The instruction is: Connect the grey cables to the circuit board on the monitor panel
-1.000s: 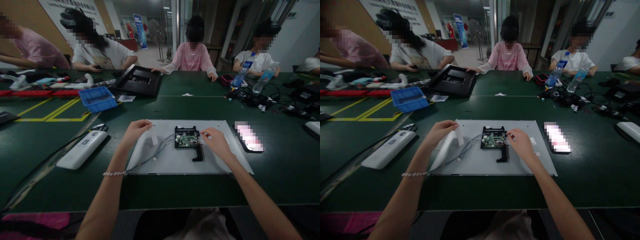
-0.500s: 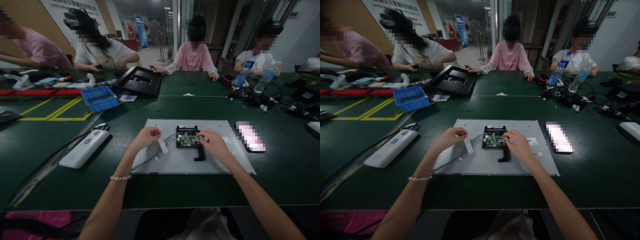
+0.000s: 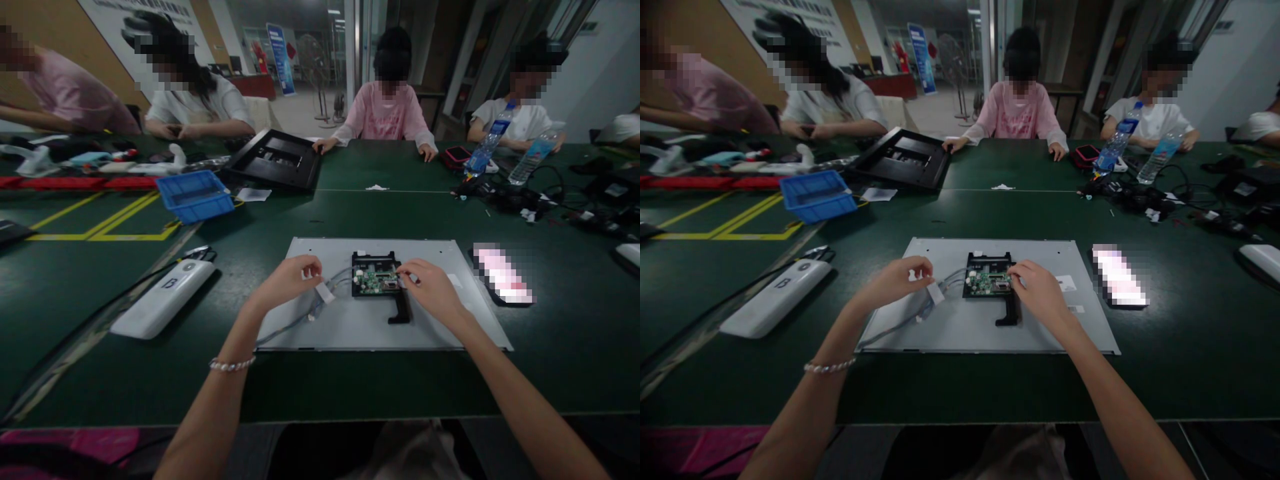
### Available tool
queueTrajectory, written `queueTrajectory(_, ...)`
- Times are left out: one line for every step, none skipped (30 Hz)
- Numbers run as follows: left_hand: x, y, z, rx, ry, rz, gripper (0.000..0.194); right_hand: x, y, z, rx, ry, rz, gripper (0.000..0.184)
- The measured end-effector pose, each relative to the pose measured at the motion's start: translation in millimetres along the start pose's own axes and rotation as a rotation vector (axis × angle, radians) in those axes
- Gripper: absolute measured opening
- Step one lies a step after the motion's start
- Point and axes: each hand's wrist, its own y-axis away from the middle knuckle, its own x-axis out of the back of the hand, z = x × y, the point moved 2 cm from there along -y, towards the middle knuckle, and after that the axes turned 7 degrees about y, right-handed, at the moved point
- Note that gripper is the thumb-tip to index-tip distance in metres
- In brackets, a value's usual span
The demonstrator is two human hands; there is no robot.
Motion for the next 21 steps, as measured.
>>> queueTrajectory(-3.2,0,1,-0.016,-0.002,-0.059,0.015,0,0,0,-0.003,0.002,-0.004,0.022)
queueTrajectory(-6.5,0,2,-0.027,-0.007,-0.109,0.015,0,0,0,-0.005,0.004,-0.007,0.022)
queueTrajectory(-9.8,0,1,-0.036,-0.014,-0.150,0.016,1,0,-1,-0.006,0.005,-0.009,0.022)
queueTrajectory(-12.8,0,0,-0.043,-0.026,-0.186,0.016,1,0,-1,-0.005,0.007,-0.011,0.022)
queueTrajectory(-15.5,0,-2,-0.050,-0.040,-0.213,0.017,2,1,-1,-0.003,0.008,-0.012,0.022)
queueTrajectory(-17.7,-1,-4,-0.057,-0.057,-0.227,0.018,2,1,-2,-0.001,0.009,-0.011,0.022)
queueTrajectory(-19.3,-1,-6,-0.063,-0.074,-0.235,0.019,2,1,-2,0.001,0.010,-0.008,0.022)
queueTrajectory(-20.4,-2,-8,-0.069,-0.090,-0.237,0.020,2,1,-2,0.003,0.009,-0.005,0.022)
queueTrajectory(-21.0,-2,-10,-0.075,-0.101,-0.238,0.022,1,1,-2,0.005,0.005,-0.001,0.022)
queueTrajectory(-21.4,-2,-12,-0.081,-0.110,-0.240,0.024,1,0,-2,0.006,-0.001,0.004,0.022)
queueTrajectory(-21.5,-3,-12,-0.086,-0.116,-0.245,0.025,2,0,-3,0.008,-0.016,0.011,0.022)
queueTrajectory(-21.4,-3,-13,-0.086,-0.121,-0.252,0.027,3,-1,-4,0.007,-0.045,0.022,0.022)
queueTrajectory(-21.3,-3,-13,-0.082,-0.126,-0.261,0.028,6,-2,-6,0.005,-0.090,0.036,0.021)
queueTrajectory(-21.0,-3,-13,-0.076,-0.130,-0.269,0.030,12,-2,-9,0.002,-0.152,0.050,0.021)
queueTrajectory(-20.7,-3,-12,-0.070,-0.133,-0.275,0.031,19,-2,-13,0.000,-0.224,0.069,0.020)
queueTrajectory(-20.4,-3,-12,-0.066,-0.134,-0.279,0.031,29,-1,-19,0.003,-0.305,0.085,0.019)
queueTrajectory(-20.2,-3,-12,-0.062,-0.132,-0.281,0.032,40,2,-25,0.017,-0.387,0.096,0.018)
queueTrajectory(-19.9,-3,-11,-0.057,-0.129,-0.281,0.032,53,7,-33,0.043,-0.459,0.115,0.016)
queueTrajectory(-19.7,-3,-11,-0.051,-0.125,-0.279,0.033,66,14,-41,0.098,-0.534,0.111,0.015)
queueTrajectory(-19.5,-2,-11,-0.044,-0.118,-0.277,0.034,79,24,-48,0.163,-0.620,0.122,0.015)
queueTrajectory(-19.3,-2,-11,-0.040,-0.111,-0.277,0.034,91,34,-56,0.245,-0.700,0.131,0.015)
